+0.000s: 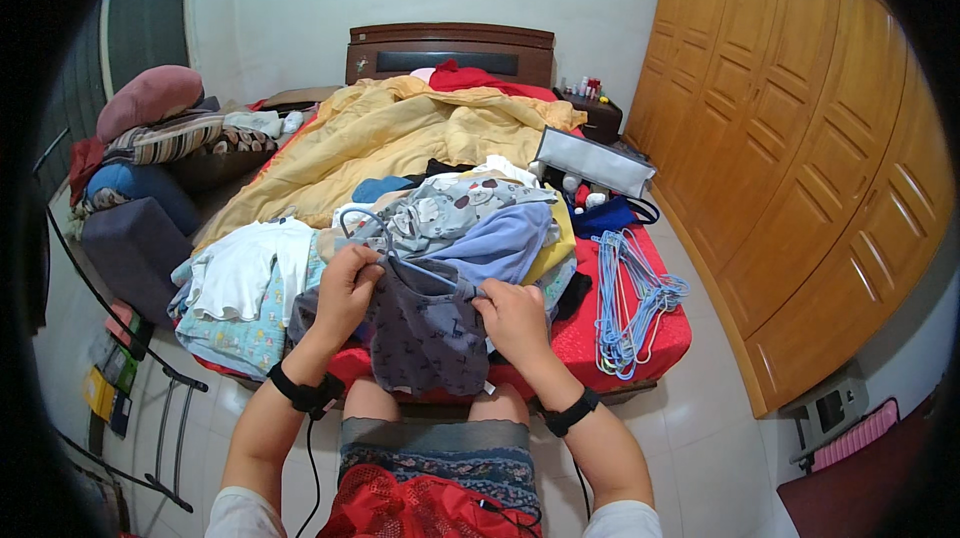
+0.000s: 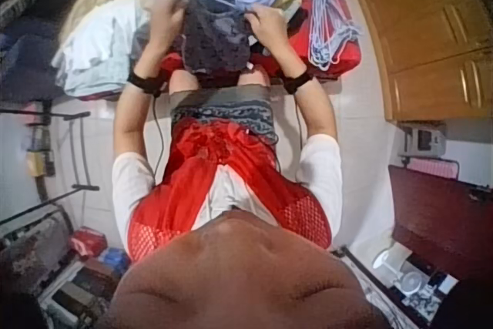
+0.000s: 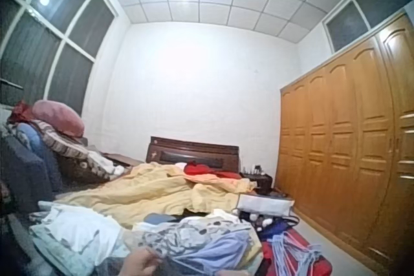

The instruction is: The person hangs several small items of clothing one by one onto hangers from a pile on a bed.

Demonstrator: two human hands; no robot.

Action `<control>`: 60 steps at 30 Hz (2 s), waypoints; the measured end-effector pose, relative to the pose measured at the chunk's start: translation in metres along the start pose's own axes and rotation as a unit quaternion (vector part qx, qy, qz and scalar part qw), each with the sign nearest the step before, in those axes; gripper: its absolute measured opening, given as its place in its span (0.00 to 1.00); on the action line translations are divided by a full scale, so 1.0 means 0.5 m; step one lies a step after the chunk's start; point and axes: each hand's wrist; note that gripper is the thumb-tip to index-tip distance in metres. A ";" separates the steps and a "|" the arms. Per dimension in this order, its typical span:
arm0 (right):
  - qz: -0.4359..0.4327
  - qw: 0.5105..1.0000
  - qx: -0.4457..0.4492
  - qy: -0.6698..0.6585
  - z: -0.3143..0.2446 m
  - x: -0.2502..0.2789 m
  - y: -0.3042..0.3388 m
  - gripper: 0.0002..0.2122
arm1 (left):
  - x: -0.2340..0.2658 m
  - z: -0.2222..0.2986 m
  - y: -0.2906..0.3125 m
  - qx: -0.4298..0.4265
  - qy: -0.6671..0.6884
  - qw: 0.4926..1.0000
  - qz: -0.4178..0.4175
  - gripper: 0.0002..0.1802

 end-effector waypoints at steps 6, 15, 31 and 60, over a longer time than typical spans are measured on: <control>0.041 0.999 -0.011 -0.011 0.009 -0.001 -0.009 0.06 | 0.029 0.004 0.005 0.028 -0.009 0.999 -0.035 0.08; 0.083 0.980 -0.085 -0.161 0.037 0.043 -0.021 0.05 | 0.109 -0.053 0.018 0.039 -0.061 0.996 -0.046 0.08; -0.010 0.998 0.054 -0.035 -0.009 0.057 -0.104 0.10 | 0.327 -0.119 0.078 0.221 0.104 0.970 0.017 0.06; -0.246 0.703 -0.239 -0.623 -0.290 -0.411 -0.082 0.09 | 0.542 -0.250 0.643 0.587 0.257 0.763 0.081 0.38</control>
Point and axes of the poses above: each hand's wrist, its own y-axis away from the middle knuckle, its own x-axis out of the back of the hand, z = x × y, and after that the axes turned 6 degrees about -y, right-handed
